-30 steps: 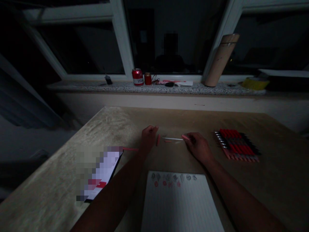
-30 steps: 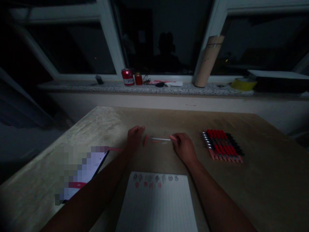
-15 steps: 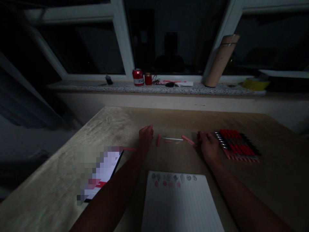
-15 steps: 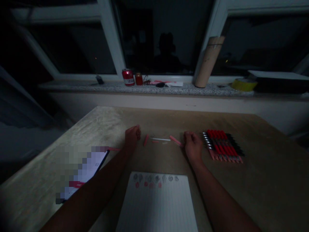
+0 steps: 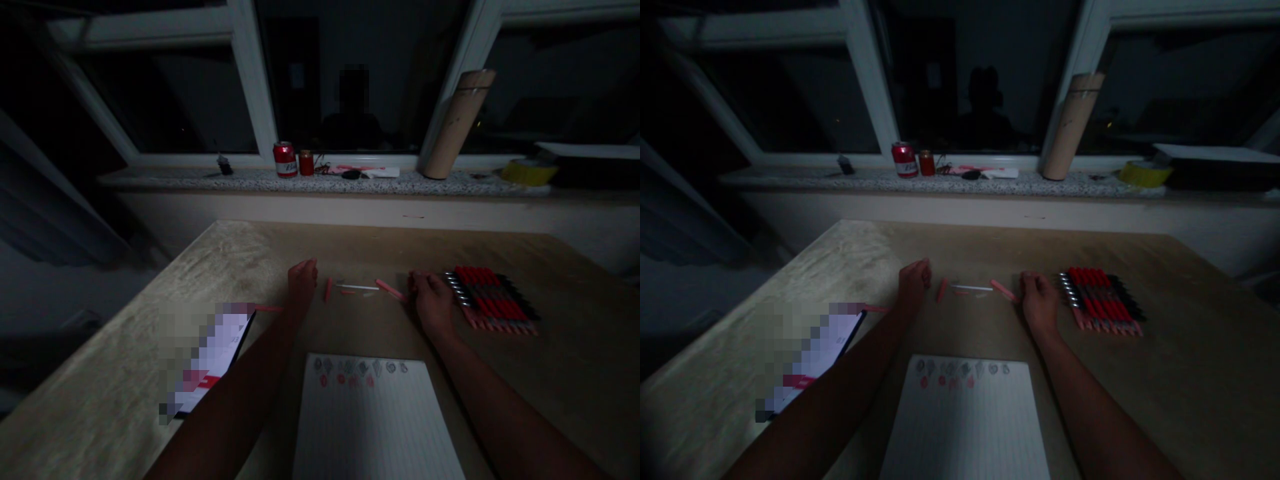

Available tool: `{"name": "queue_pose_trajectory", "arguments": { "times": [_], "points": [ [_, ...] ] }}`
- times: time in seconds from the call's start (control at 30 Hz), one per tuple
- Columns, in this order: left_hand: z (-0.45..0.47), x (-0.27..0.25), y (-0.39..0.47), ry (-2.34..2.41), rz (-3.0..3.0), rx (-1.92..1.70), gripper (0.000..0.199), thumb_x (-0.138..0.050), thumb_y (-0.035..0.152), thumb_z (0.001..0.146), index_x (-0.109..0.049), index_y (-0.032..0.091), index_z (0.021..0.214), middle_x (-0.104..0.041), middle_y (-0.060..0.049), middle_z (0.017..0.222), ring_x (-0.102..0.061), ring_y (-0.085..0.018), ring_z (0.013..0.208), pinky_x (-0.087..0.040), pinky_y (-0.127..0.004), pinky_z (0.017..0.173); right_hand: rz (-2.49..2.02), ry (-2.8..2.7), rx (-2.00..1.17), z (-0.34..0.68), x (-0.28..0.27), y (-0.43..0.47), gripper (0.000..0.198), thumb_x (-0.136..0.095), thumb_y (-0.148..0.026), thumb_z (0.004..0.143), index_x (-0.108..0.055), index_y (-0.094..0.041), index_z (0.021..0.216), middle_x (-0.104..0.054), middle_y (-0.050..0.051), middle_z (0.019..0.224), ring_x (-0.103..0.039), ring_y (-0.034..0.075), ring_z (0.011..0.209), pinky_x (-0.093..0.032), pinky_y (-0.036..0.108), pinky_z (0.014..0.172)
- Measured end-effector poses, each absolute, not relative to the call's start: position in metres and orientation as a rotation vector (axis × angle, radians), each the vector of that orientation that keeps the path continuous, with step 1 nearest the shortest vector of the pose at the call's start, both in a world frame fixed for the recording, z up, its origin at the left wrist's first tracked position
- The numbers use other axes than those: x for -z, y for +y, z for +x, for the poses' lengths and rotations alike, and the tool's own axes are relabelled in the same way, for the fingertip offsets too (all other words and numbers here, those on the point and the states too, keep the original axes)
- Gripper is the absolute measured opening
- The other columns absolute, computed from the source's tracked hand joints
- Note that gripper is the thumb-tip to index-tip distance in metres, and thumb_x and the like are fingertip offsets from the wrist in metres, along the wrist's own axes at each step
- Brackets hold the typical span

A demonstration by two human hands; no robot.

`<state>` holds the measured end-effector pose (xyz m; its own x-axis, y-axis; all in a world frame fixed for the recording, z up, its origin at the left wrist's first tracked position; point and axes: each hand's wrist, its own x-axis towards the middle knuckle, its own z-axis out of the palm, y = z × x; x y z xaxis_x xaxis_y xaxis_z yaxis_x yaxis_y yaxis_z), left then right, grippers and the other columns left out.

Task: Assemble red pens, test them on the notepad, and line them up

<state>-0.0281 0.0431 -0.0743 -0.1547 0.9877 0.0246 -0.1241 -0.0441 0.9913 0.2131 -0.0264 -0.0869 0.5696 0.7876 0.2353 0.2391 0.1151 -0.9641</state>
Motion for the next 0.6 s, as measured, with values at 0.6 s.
{"name": "queue_pose_trajectory", "arguments": {
  "times": [0.6],
  "points": [
    [-0.0292,0.0761,0.0415,1.284,1.226,-1.410,0.034,-0.051,0.040,0.073,-0.038,0.017,0.052,-0.031,0.007,0.044,-0.030,-0.006,0.039,-0.024,-0.021,0.042,-1.467,-1.058,-0.439,0.2110,0.0883,-0.0279,0.034,-0.050,-0.048,0.078,-0.060,-0.016,0.071,-0.057,0.001,0.067,-0.050,0.016,0.065,-0.037,0.027,0.064]
  ]
}}
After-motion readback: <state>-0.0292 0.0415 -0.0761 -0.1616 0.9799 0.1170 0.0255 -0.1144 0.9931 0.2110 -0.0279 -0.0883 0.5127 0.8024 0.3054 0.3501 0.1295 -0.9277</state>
